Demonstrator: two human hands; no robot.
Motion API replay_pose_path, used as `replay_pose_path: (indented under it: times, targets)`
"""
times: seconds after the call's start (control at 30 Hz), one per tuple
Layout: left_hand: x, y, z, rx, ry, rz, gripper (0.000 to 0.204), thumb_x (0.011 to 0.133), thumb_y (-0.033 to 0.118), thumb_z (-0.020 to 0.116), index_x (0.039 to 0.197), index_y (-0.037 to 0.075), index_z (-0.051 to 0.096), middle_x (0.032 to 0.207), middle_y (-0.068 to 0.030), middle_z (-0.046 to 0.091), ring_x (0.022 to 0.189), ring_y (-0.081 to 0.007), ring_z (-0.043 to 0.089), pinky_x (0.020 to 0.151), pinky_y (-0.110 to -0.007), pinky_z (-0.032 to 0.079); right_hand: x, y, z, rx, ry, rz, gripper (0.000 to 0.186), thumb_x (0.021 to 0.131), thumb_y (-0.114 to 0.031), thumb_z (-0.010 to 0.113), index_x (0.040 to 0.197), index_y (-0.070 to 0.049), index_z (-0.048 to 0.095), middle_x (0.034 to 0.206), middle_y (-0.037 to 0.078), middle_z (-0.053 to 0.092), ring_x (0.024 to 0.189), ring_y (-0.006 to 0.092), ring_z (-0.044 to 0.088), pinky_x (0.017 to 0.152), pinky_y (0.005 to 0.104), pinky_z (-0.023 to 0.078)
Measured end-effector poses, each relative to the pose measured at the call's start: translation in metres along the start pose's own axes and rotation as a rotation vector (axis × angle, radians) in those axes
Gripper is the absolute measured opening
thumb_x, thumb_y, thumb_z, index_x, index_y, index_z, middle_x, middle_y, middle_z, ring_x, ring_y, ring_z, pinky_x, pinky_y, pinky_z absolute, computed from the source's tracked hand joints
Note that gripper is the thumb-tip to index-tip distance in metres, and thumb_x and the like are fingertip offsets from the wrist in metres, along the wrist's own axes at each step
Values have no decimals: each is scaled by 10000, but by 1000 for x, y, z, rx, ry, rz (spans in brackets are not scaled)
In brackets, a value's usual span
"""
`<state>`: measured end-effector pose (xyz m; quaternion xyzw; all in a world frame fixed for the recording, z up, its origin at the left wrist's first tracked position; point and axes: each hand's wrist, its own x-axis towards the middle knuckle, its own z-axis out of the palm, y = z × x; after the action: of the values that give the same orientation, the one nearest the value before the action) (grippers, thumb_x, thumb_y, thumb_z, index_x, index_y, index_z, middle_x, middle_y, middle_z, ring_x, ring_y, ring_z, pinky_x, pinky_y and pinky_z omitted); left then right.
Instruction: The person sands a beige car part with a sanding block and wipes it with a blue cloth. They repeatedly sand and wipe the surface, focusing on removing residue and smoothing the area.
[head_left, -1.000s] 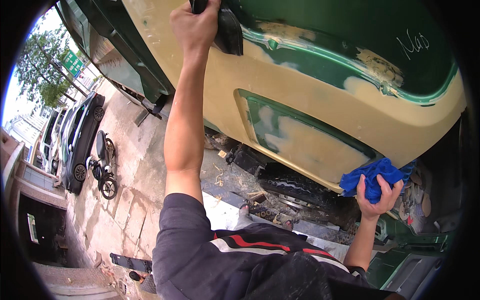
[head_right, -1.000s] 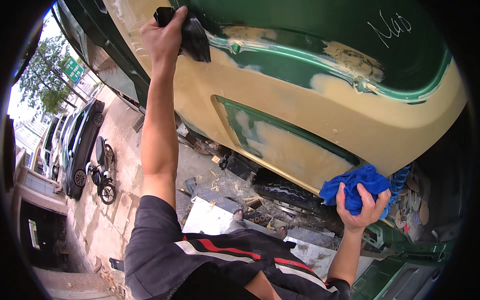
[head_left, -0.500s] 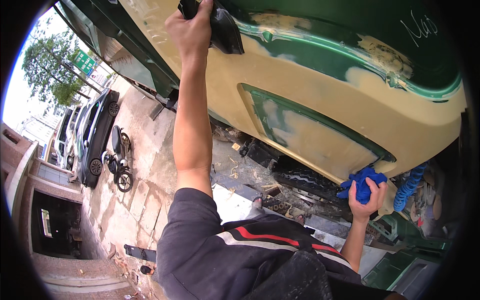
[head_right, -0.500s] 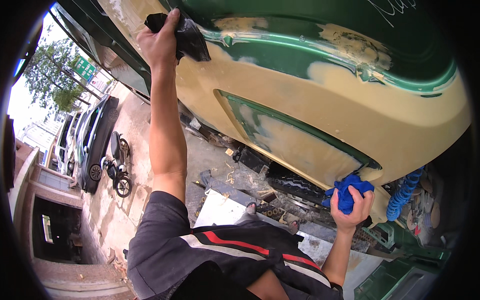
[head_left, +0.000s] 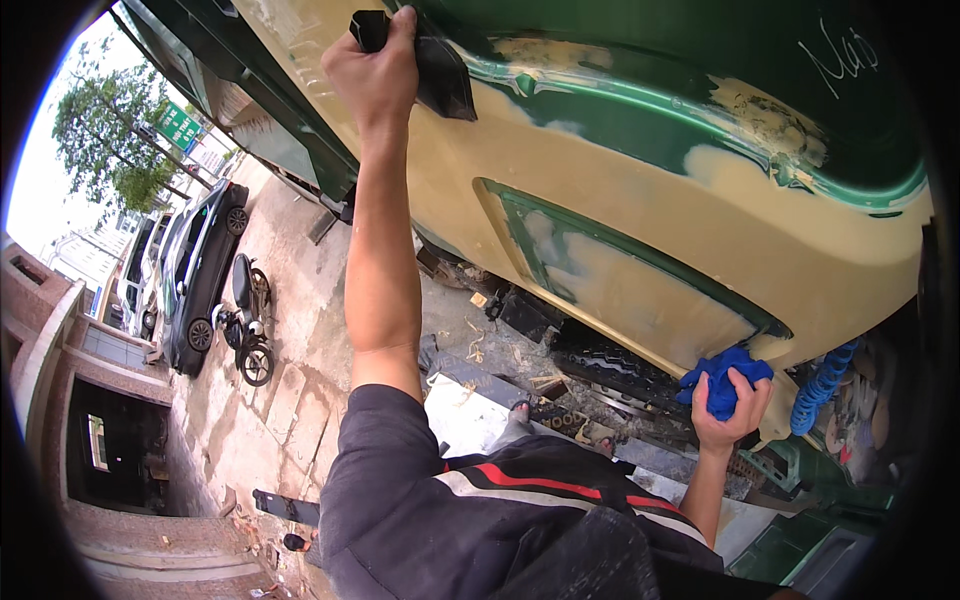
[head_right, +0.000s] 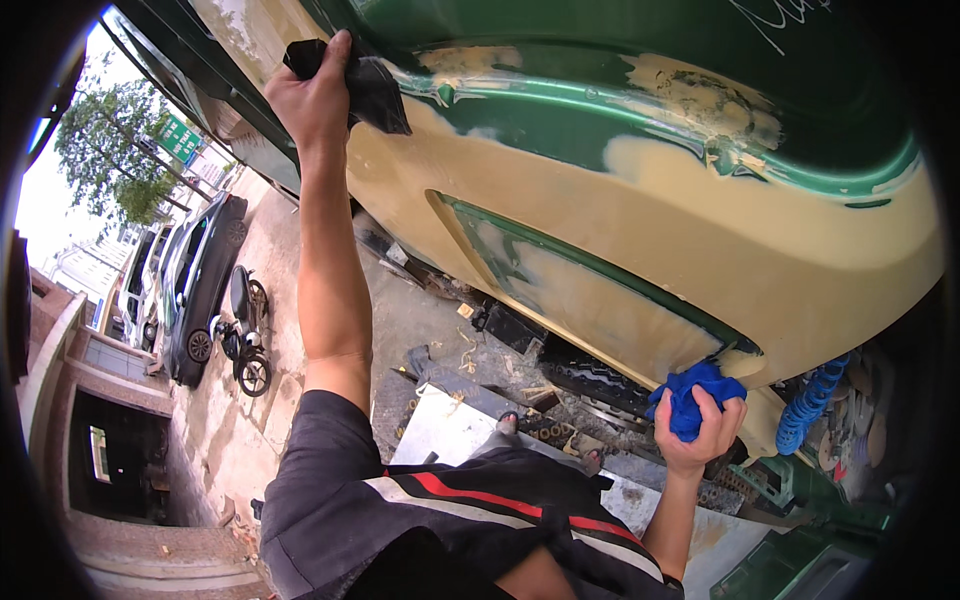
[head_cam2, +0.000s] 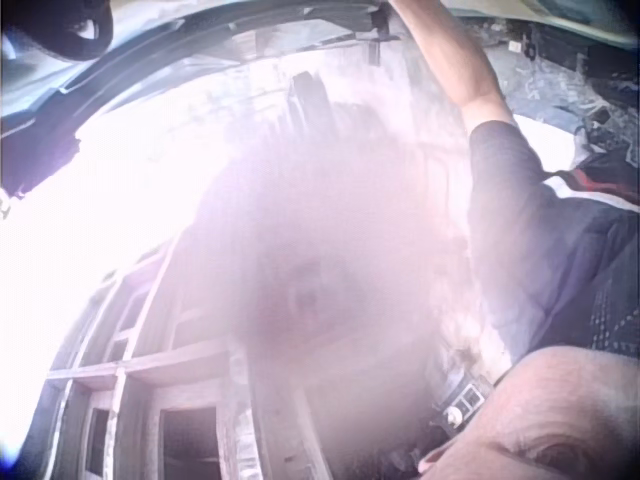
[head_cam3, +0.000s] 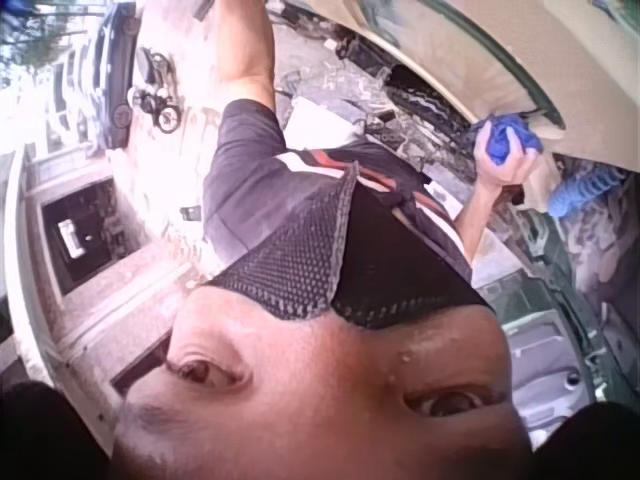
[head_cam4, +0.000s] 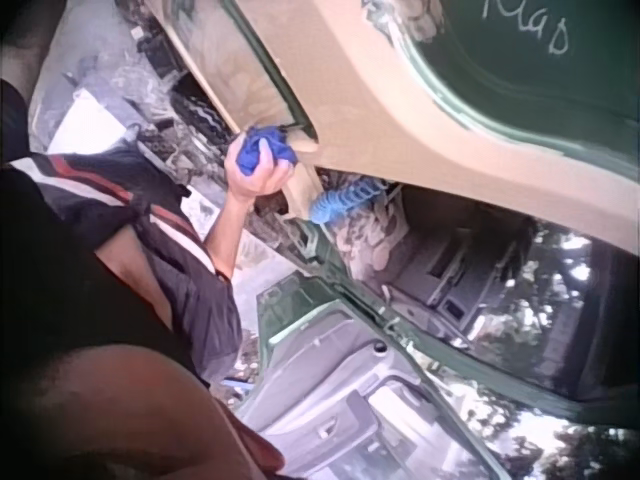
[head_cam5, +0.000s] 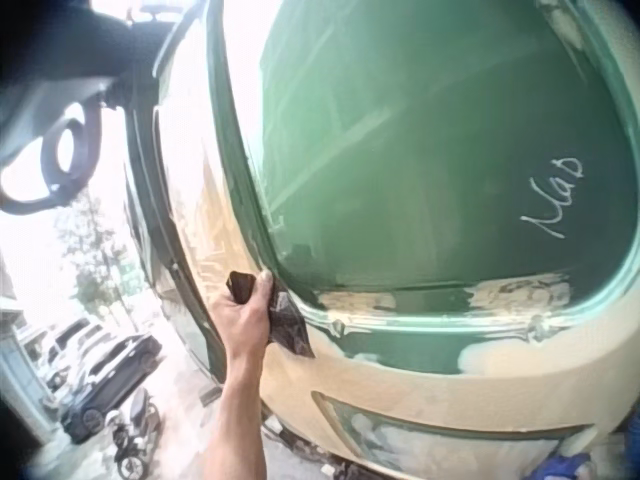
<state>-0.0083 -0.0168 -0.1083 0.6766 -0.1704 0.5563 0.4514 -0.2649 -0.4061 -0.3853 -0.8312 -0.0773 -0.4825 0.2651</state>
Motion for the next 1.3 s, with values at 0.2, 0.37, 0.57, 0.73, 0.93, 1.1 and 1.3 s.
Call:
replay_pose_path:
  times: [0.2,0.37,0.57,0.73,0.93,1.1,1.3]
  targets:
    - [3,7,-6,217,-90,1,263,870,160,838,721,-18,714,664,29,638,618,-43,539,581,-234,442,7,-1,5,38,31,-39,421,693,-57,852,1069,-41,661,1008,180,615,901,380,608,814,457,511]
    - [6,-2,-10,208,-159,-33,221,879,159,831,766,-15,757,679,10,685,595,-46,579,567,-228,468,26,-10,12,155,6,-156,453,651,-141,890,1045,-123,667,1019,185,621,891,411,632,755,514,525]
    - [13,1,-10,213,-165,-80,221,894,172,824,792,-15,763,708,9,694,611,-43,581,568,-225,467,73,-21,13,255,127,-261,526,678,-172,890,1119,-148,604,1156,216,566,953,403,632,776,518,582]
    - [32,12,-7,198,-195,-123,187,908,134,804,847,-38,762,726,-7,705,602,-50,595,562,-217,481,72,-12,30,419,58,-208,486,760,-193,833,1147,-195,539,1249,245,499,998,437,612,801,528,586]
    - [-19,23,-20,-41,-209,-369,279,971,225,751,842,-21,723,750,1,690,628,-68,584,585,-243,480,102,-36,35,274,177,-247,456,758,-183,865,1044,-332,542,907,75,631,704,320,608,730,441,530]
    - [-28,57,-48,-327,-327,-588,282,1020,207,670,1116,-58,658,935,-177,754,810,-231,752,700,-325,626,119,-37,37,511,111,-265,442,739,-160,874,974,-334,543,765,11,621,546,261,575,568,347,499]
    - [-11,44,-45,-180,-304,-496,253,977,152,719,1102,-64,674,903,-158,752,781,-222,751,700,-337,632,100,-25,32,480,77,-215,483,671,-136,898,948,-322,548,818,34,621,603,270,593,635,344,504]
